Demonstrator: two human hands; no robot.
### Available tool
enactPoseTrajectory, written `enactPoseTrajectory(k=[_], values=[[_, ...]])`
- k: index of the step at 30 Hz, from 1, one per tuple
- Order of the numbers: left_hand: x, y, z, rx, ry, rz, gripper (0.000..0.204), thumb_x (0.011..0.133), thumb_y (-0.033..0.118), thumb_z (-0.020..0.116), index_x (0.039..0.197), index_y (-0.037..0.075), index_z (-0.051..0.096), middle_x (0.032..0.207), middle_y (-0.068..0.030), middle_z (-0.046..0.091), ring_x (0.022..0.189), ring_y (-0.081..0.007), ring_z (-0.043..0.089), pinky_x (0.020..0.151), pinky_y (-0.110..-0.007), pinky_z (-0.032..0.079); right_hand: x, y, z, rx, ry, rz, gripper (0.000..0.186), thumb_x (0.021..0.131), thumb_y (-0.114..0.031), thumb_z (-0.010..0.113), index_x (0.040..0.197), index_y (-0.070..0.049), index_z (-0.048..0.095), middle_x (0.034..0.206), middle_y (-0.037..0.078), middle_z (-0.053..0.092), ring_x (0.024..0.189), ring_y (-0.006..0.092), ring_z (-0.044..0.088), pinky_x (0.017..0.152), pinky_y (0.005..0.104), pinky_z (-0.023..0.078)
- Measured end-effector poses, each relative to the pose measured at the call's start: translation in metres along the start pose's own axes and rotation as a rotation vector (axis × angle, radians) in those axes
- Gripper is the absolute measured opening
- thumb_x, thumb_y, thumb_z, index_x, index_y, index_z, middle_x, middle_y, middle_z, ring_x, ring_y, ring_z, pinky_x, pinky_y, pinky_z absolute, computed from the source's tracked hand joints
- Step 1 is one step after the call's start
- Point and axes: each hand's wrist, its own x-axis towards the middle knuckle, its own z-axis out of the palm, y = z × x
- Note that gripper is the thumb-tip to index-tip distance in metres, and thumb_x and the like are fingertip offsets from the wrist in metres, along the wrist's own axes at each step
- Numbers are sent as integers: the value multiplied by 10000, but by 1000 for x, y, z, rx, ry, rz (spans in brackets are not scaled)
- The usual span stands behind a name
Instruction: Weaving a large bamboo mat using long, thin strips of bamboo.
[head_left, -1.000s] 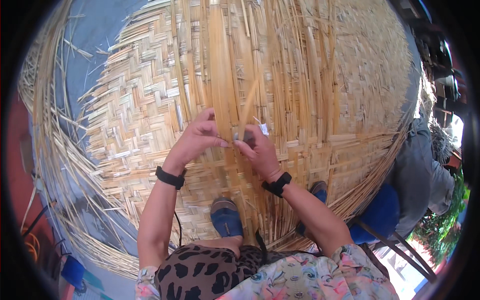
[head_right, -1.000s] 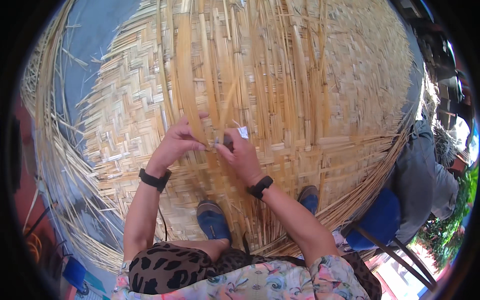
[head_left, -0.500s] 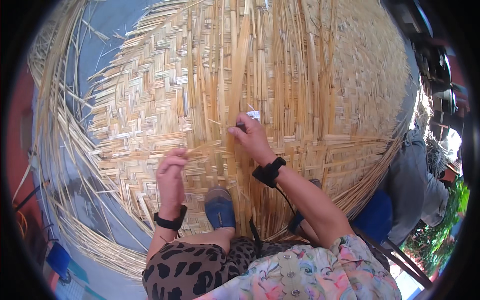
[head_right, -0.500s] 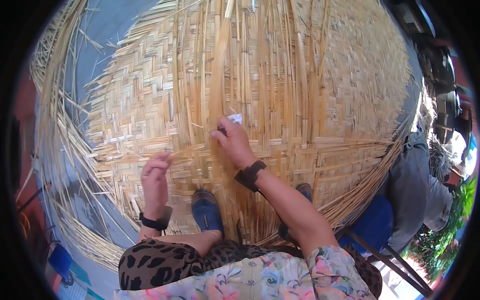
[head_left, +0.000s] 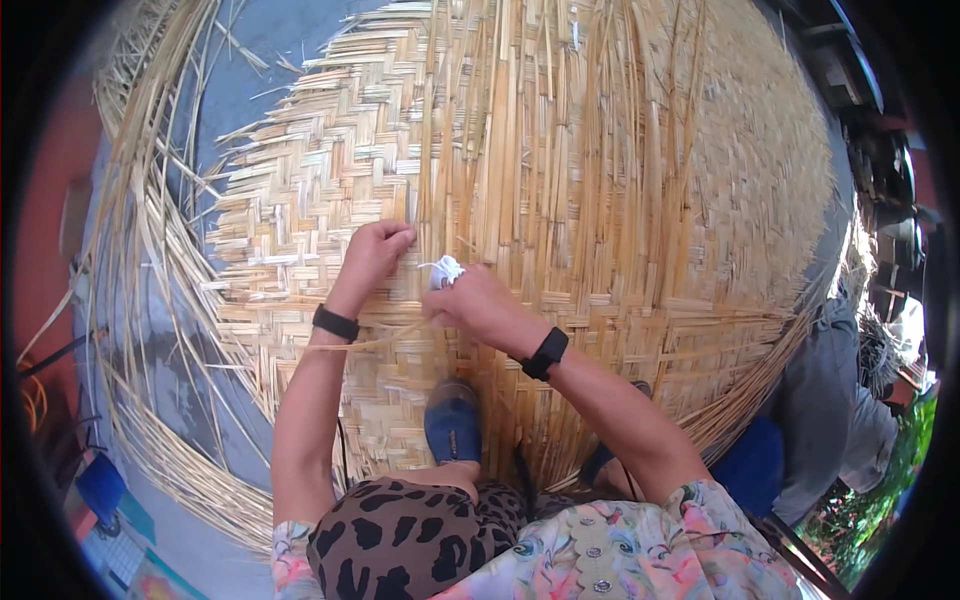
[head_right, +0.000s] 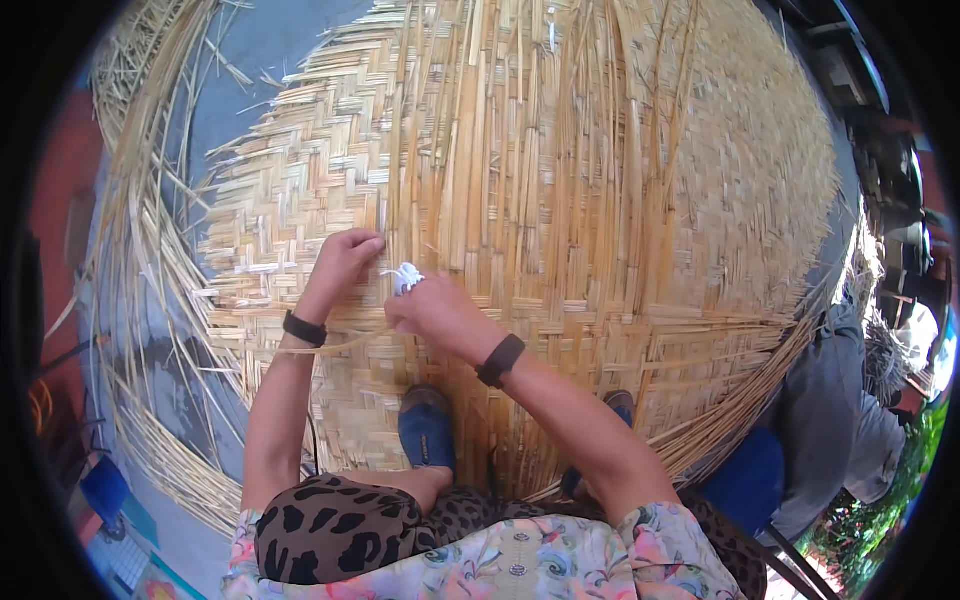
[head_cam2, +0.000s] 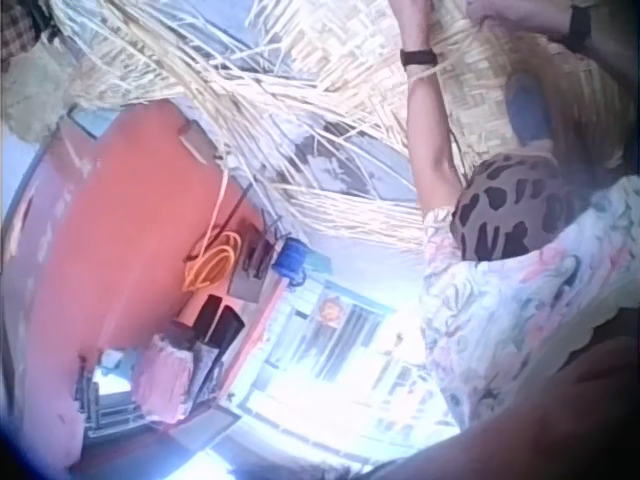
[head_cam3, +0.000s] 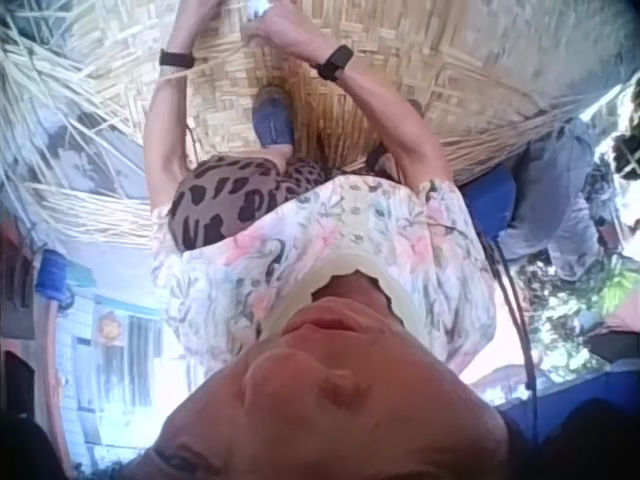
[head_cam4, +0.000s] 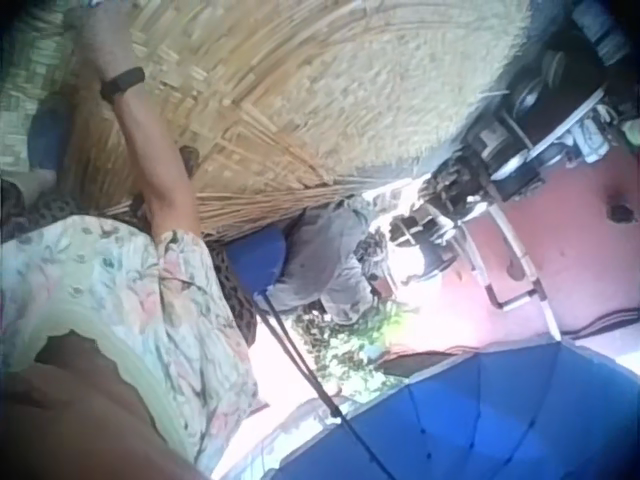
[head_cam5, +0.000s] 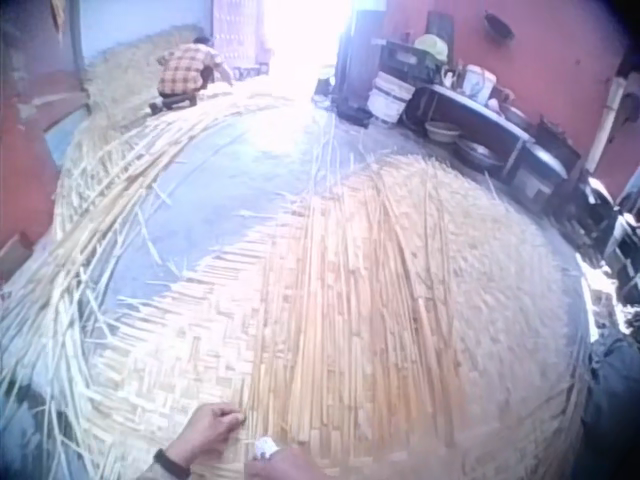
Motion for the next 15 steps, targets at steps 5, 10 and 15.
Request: enactPoseTrajectory(k=[5,10,15], values=[[-7,3,10,-315,-55,105,117,895,94,665,963,22,603,1020,-27,661,774,-86,578,670,-210,464,-33,-12,19,409,460,376,43,915,-130,633,929,-90,633,801,49,666,590,182,578,506,323,462],[-26,-10,27,-342,-308,191,326,851,-61,669,1166,7,615,1066,-40,689,942,-110,640,766,-244,523,-31,-16,55,1385,887,830,87,939,-145,655,926,-76,602,724,-44,587,585,1,449,463,192,350],[-24,-32,44,-394,-170,94,428,823,-112,672,1233,-5,612,1161,-57,663,1051,-127,624,898,-280,521,-12,13,43,994,735,655,184,907,-145,698,1064,-75,634,759,5,653,644,85,573,540,261,445]])
